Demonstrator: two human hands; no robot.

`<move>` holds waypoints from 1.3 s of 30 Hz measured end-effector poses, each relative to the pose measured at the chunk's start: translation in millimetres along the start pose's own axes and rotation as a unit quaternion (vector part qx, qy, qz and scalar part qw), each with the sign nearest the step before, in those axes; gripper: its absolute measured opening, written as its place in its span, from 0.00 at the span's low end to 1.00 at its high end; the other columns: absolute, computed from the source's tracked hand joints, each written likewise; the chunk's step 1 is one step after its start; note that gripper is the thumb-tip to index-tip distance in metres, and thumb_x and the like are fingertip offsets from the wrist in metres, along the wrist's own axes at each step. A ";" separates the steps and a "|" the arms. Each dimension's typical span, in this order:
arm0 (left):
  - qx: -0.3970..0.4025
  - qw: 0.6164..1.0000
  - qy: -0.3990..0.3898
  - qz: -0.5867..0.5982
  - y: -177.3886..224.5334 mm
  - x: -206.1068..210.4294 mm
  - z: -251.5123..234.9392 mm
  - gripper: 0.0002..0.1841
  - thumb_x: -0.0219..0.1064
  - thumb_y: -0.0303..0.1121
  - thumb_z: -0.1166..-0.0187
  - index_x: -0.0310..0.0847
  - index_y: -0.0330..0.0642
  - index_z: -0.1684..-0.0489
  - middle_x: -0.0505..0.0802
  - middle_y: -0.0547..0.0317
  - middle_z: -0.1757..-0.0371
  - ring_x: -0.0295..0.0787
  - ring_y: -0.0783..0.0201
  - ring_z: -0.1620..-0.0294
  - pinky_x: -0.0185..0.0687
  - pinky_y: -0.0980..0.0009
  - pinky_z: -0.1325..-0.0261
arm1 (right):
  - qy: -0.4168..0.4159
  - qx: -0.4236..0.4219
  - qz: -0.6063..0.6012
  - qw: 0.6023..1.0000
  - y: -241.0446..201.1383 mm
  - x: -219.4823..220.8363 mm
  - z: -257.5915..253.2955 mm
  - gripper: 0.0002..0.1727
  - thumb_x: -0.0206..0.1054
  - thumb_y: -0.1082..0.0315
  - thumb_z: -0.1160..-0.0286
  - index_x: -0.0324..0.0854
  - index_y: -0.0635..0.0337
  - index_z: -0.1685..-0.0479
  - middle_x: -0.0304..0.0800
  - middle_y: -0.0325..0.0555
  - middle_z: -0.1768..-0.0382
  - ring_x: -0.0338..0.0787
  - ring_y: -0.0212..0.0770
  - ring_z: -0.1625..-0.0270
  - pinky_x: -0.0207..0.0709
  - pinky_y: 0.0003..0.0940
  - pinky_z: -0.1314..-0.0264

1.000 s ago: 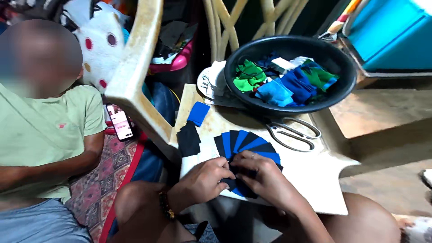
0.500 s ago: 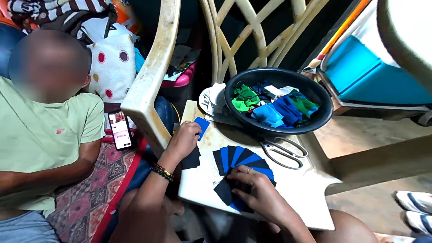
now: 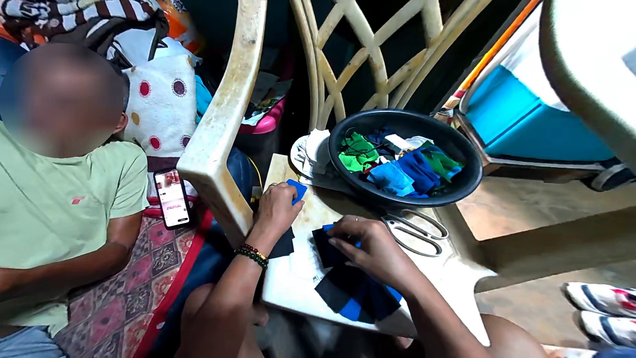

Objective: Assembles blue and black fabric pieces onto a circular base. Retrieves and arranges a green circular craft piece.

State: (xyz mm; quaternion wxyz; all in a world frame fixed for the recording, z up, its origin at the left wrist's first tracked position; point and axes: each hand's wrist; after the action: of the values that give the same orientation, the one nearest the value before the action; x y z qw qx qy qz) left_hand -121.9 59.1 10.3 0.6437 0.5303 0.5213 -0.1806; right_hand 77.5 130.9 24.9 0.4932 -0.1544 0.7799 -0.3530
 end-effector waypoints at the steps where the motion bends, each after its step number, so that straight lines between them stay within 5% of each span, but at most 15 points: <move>1: -0.014 1.000 -0.008 -0.005 2.8 -1.3 -0.6 0.10 0.72 0.33 0.21 0.91 0.32 0.59 0.92 0.42 0.54 0.88 0.44 0.44 0.79 0.47 0.38 | -0.016 0.015 -0.002 1.000 -0.4 -2.2 -6.5 0.07 0.68 0.76 0.27 0.90 0.70 0.59 0.91 0.57 0.60 0.91 0.43 0.58 0.84 0.35 0.51; 8: -0.060 0.997 -0.038 -0.024 9.9 -4.3 -4.8 0.09 0.66 0.29 0.18 0.92 0.35 0.57 0.91 0.43 0.51 0.87 0.45 0.41 0.78 0.48 0.36 | -0.094 0.153 -0.021 0.983 7.1 -0.4 -51.6 0.09 0.64 0.74 0.19 0.89 0.70 0.52 0.91 0.54 0.56 0.88 0.38 0.56 0.80 0.35 0.46; 14: -0.066 0.996 -0.046 -0.035 10.5 -4.0 -6.4 0.09 0.66 0.30 0.18 0.91 0.34 0.59 0.90 0.42 0.51 0.86 0.44 0.41 0.77 0.47 0.37 | -0.037 0.193 -0.014 0.980 25.4 25.8 -89.5 0.08 0.67 0.74 0.20 0.90 0.70 0.56 0.92 0.58 0.59 0.90 0.48 0.53 0.79 0.48 0.42; 21: -0.095 0.994 -0.048 0.018 7.8 -9.4 -7.6 0.10 0.64 0.29 0.16 0.90 0.33 0.54 0.91 0.42 0.47 0.86 0.45 0.39 0.76 0.46 0.34 | -0.018 0.217 -0.067 0.974 38.7 38.8 -104.2 0.08 0.71 0.70 0.21 0.89 0.68 0.61 0.90 0.53 0.62 0.86 0.42 0.59 0.78 0.43 0.48; 25: -0.133 0.986 -0.034 0.094 1.6 -11.8 -10.6 0.10 0.63 0.29 0.15 0.87 0.31 0.52 0.91 0.41 0.50 0.87 0.47 0.46 0.78 0.48 0.38 | -0.018 0.230 -0.051 0.972 34.5 41.5 -108.2 0.08 0.73 0.70 0.23 0.88 0.70 0.59 0.90 0.56 0.60 0.88 0.47 0.55 0.78 0.48 0.44; 28: -0.165 0.971 0.020 0.170 -2.7 -12.3 -10.3 0.09 0.62 0.28 0.14 0.84 0.30 0.52 0.89 0.42 0.54 0.86 0.51 0.52 0.79 0.52 0.43 | -0.023 0.226 -0.048 0.973 32.9 42.5 -109.1 0.11 0.72 0.71 0.23 0.87 0.69 0.49 0.91 0.59 0.53 0.89 0.50 0.49 0.79 0.50 0.39; 33: -0.157 0.921 0.141 0.327 -9.0 -6.7 -9.3 0.07 0.60 0.26 0.14 0.80 0.30 0.59 0.82 0.49 0.67 0.78 0.59 0.65 0.75 0.61 0.56 | -0.089 0.186 0.000 0.978 31.1 38.9 -112.7 0.17 0.65 0.72 0.17 0.84 0.66 0.34 0.89 0.62 0.45 0.88 0.55 0.43 0.76 0.53 0.33; 39: -0.077 0.765 0.120 0.628 0.2 -12.5 3.2 0.11 0.49 0.19 0.14 0.72 0.39 0.67 0.84 0.61 0.68 0.83 0.70 0.65 0.84 0.72 0.53 | -0.112 0.179 0.003 0.978 19.8 28.3 -107.1 0.15 0.61 0.71 0.14 0.84 0.74 0.40 0.87 0.66 0.45 0.86 0.56 0.42 0.73 0.52 0.31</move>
State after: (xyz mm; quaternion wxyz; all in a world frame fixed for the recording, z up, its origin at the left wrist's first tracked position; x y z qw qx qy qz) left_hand -125.0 52.4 20.8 0.5841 0.7053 0.1569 0.3698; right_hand -27.6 170.9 20.7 0.5979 -0.0998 0.6447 -0.4657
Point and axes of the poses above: each hand's wrist, its own z-axis away from the middle knuckle, its own x-axis out of the palm, y = z × x
